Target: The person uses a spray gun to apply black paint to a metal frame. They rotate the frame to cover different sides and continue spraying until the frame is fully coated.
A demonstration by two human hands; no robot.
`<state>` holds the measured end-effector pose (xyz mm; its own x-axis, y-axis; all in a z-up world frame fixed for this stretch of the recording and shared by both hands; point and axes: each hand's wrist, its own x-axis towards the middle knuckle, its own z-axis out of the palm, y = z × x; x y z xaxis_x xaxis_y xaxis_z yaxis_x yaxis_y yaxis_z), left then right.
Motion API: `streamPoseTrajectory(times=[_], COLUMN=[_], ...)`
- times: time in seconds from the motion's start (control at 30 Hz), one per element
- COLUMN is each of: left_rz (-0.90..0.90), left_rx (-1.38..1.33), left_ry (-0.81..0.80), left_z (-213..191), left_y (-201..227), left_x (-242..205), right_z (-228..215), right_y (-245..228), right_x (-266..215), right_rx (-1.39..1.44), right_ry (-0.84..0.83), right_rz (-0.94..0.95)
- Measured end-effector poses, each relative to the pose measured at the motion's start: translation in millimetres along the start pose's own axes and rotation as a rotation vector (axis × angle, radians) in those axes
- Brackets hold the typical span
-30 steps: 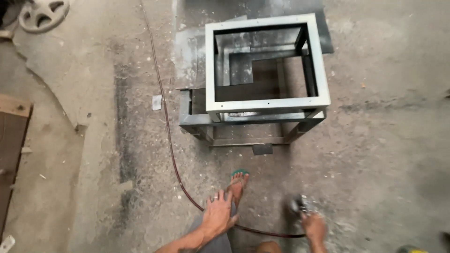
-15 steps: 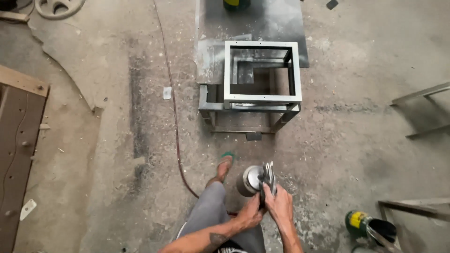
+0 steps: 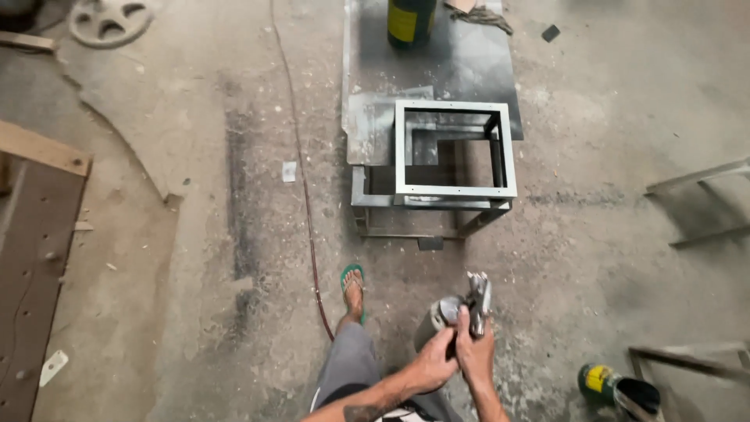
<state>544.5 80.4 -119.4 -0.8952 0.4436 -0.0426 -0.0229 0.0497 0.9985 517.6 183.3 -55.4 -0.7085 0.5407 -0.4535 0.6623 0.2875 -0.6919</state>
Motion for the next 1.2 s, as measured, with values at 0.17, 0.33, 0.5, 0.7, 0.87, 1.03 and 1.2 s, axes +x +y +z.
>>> streamPoseTrajectory(times=[0.17,0.33,0.5,0.7,0.87,1.03,1.2], left_rz=[-0.276,-0.736,-0.645,-0.718,-0.5,-0.668,-0.699], left_rx=[-0.401,-0.951,-1.181,-1.401,-1.422,-1.463,-1.344], left_ry=[0.072,0.159,-0.101,-0.048,-0.048,0.053,0.14], left_z=[-52.3,-115.2,-149.0,-171.9,-160.3,-198.0,-176.2], left_y=[-8.6,-3.0,5.9,15.1,-0.6,150.8,112.9], left_x=[35.5,73.0,115.5,143.9,160.1,199.3,204.9], right_z=[34.5,61.1,79.4,88.5,92.5,85.6,72.9], right_y=[-60.1,-131.0,-174.6,-227.3,-226.8,-230.0,-255.2], right_x=[20.9,29.8,60.6,80.0,106.5,123.2,131.3], right_rx=[0.044,0.227,0.282,0.233,0.16,0.042,0.011], right_ry=[0.009,0.011,0.082,0.027,0.017,0.017,-0.025], right_rz=[-0.02,0.075,-0.1,-0.058,-0.129,-0.173,-0.257])
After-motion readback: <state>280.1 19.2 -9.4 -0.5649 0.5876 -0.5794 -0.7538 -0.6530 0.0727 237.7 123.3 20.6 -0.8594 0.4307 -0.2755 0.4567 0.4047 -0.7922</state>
